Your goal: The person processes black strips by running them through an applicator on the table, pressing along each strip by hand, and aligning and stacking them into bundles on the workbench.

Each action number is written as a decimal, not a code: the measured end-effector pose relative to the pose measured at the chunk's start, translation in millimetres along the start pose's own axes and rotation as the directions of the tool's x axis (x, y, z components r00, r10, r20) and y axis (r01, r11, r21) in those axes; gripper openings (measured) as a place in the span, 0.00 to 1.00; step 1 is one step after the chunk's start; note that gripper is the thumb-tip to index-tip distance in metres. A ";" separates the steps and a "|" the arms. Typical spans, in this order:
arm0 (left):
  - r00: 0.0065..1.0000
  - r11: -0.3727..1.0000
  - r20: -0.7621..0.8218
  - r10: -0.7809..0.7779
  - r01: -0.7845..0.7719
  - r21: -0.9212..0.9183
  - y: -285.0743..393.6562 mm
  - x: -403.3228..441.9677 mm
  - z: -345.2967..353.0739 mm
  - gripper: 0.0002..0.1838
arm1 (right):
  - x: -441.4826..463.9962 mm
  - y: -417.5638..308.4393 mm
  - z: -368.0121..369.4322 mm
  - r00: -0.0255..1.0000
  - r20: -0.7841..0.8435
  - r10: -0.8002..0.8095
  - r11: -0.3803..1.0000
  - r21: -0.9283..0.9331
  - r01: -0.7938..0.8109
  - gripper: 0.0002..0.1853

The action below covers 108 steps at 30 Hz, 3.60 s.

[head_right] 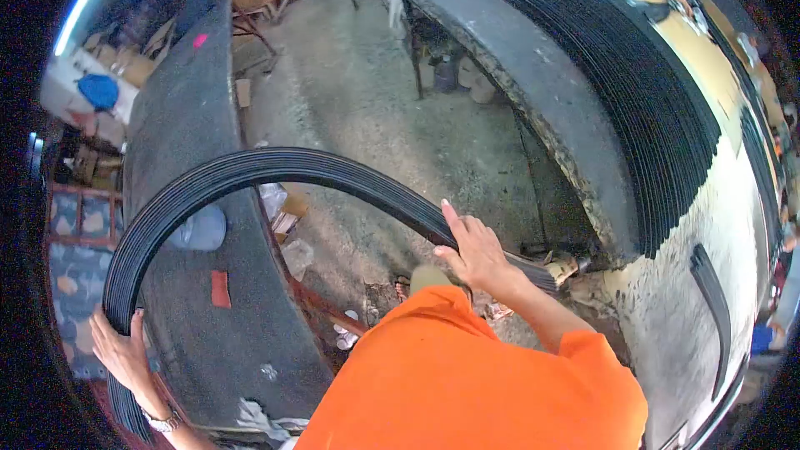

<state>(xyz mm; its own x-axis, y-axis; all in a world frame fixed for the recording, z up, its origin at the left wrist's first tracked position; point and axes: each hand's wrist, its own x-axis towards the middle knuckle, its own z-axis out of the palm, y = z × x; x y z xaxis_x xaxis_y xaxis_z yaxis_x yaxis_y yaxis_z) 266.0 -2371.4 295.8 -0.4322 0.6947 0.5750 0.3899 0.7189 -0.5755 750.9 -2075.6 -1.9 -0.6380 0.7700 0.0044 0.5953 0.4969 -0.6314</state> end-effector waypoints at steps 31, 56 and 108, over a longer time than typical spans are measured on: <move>0.945 0.851 -0.121 0.305 -0.328 -0.410 393.4 570.4 329.7 0.41 | 552.8 123.0 -84.1 0.939 -0.211 0.271 0.910 -0.262 -0.321 0.43; 0.627 0.305 -0.502 0.596 -0.755 -0.581 884.0 1087.5 459.4 0.43 | 874.7 229.4 -124.7 0.586 -0.587 0.559 0.541 -0.277 -0.794 0.44; -0.051 -0.506 -0.683 0.729 -0.712 -0.487 1369.0 1241.2 499.5 0.51 | 1204.0 263.2 -117.9 0.218 -0.648 0.729 0.172 -0.135 -0.976 0.53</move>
<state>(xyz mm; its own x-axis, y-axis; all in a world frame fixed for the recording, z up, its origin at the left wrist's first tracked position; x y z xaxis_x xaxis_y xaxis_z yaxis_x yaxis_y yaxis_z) -142.8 -537.2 -68.9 0.8615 0.5050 -0.0520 0.5062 -0.8465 0.1649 197.1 -970.5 -71.4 0.6118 0.7898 0.0432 0.7908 -0.6121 -0.0079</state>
